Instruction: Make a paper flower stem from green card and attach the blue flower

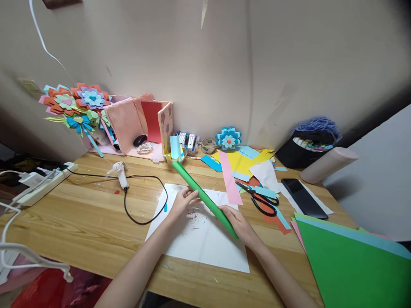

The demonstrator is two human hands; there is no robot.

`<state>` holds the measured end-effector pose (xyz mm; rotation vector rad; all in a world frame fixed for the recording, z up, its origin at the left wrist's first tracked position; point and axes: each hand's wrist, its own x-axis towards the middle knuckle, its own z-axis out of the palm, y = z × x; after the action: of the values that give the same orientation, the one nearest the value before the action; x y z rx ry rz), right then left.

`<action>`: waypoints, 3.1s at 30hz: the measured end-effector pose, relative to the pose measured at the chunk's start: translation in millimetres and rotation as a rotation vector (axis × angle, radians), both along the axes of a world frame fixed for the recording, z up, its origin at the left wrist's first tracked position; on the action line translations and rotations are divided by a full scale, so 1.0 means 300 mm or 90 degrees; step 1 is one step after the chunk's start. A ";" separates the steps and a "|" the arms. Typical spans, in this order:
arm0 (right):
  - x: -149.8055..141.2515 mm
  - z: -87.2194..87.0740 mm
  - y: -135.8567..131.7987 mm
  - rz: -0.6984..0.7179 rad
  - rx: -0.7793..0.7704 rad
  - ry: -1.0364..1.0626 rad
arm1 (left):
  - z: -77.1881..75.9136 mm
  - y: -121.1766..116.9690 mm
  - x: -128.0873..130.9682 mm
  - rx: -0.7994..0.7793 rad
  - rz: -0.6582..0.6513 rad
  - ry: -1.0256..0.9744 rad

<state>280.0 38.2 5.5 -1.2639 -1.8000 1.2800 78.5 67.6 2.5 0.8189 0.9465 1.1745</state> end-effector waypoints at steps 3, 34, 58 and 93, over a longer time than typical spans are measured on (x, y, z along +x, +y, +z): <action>0.003 -0.009 0.004 0.036 -0.085 0.046 | 0.012 -0.008 -0.003 0.023 -0.010 -0.015; 0.017 0.003 -0.038 -0.267 0.263 0.041 | 0.026 -0.009 0.190 0.135 0.253 0.460; 0.151 0.021 0.390 0.022 0.282 -0.423 | -0.066 -0.084 -0.151 0.471 -0.063 0.924; 0.033 -0.057 0.056 0.083 0.089 -0.163 | -0.018 -0.079 -0.114 0.160 -0.196 0.694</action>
<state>290.0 54.9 -11.6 -1.2969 -2.1431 1.0764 44.3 43.8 -2.7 1.8189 1.4705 0.5198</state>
